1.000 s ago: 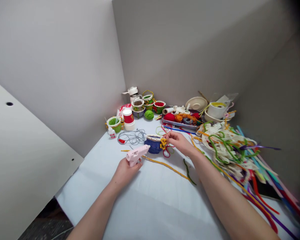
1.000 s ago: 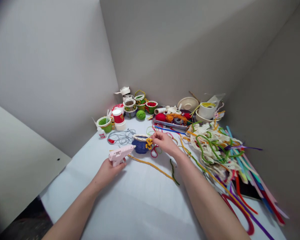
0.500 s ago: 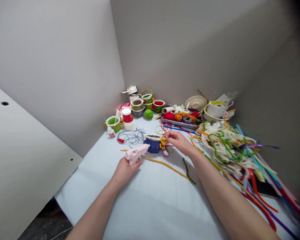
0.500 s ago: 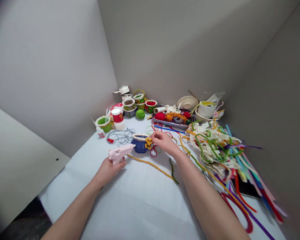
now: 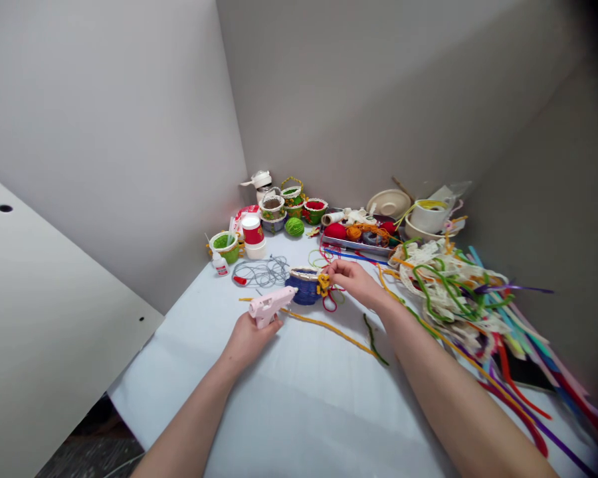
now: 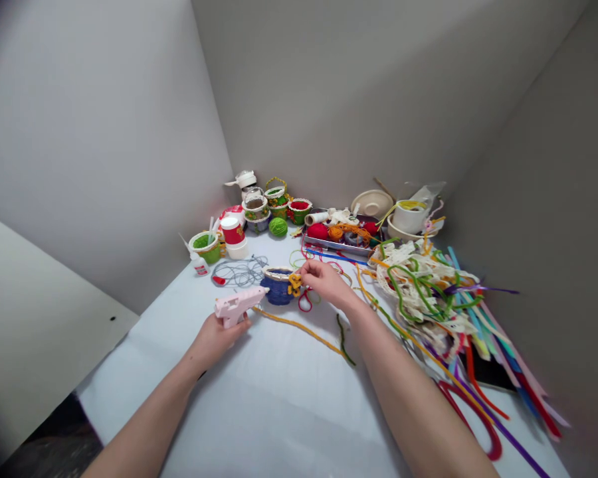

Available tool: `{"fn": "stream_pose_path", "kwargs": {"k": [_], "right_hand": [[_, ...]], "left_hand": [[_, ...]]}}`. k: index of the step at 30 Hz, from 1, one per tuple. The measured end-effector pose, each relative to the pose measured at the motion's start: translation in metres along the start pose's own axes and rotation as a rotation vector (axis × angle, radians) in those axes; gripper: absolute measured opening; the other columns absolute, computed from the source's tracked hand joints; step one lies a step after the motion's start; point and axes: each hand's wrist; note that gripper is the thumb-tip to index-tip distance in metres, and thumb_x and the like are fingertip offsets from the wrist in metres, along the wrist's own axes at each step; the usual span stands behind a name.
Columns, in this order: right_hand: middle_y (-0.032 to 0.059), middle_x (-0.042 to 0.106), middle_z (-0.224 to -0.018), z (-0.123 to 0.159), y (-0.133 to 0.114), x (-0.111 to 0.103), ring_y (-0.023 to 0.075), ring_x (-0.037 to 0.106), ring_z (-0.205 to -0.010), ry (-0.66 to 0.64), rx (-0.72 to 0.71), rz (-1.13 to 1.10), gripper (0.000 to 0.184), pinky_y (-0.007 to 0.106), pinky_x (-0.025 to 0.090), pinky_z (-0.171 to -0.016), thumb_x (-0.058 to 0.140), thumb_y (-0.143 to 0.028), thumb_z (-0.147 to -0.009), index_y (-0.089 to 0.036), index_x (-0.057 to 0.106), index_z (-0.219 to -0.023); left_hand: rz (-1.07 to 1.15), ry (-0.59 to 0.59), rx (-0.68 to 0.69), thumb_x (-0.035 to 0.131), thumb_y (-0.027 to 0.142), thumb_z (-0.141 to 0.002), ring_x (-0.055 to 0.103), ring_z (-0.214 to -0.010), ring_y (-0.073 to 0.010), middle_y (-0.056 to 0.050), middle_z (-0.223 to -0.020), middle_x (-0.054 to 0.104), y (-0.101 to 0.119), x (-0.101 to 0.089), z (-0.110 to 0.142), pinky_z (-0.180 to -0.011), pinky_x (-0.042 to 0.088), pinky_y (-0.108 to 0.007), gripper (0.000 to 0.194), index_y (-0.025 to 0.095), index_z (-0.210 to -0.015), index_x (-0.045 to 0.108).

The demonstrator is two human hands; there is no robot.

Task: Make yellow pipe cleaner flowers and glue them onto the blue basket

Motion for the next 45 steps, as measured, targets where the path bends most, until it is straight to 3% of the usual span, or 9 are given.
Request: {"fn": "stream_pose_path", "kwargs": {"k": [20, 35, 45], "right_hand": [[0.0005, 0.064, -0.081, 0.001, -0.001, 0.000, 0.0150, 0.056, -0.072, 0.002, -0.007, 0.012, 0.005, 0.026, 0.042, -0.065, 0.056, -0.022, -0.070, -0.020, 0.052, -0.068], [0.0010, 0.064, -0.082, 0.001, -0.001, 0.000, 0.0150, 0.055, -0.072, 0.000, 0.001, 0.017, 0.006, 0.026, 0.041, -0.065, 0.056, -0.023, -0.070, -0.020, 0.051, -0.069], [0.0017, 0.065, -0.085, 0.002, -0.003, 0.001, 0.0162, 0.057, -0.076, 0.008, 0.006, 0.007, 0.005, 0.027, 0.042, -0.068, 0.057, -0.023, -0.070, -0.020, 0.053, -0.069]], "left_hand": [[-0.001, -0.023, -0.007, 0.064, 0.039, -0.067, 0.045, -0.055, -0.0122, 0.004, -0.059, 0.051, 0.002, 0.000, 0.001, -0.054, 0.036, -0.023, 0.022, 0.017, -0.070, 0.057], [-0.044, -0.015, 0.018, 0.064, 0.038, -0.069, 0.049, -0.058, -0.0132, 0.003, -0.063, 0.056, -0.004, -0.001, 0.001, -0.057, 0.039, -0.024, 0.022, 0.017, -0.072, 0.059], [-0.144, -0.003, 0.067, 0.062, 0.032, -0.072, 0.062, -0.082, -0.0230, -0.005, -0.086, 0.071, 0.000, -0.003, 0.007, -0.073, 0.044, -0.029, 0.022, 0.015, -0.086, 0.066]]}}
Point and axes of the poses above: each hand's wrist, its own z-axis away from the middle knuckle, its own x-axis out of the palm, y = z × x
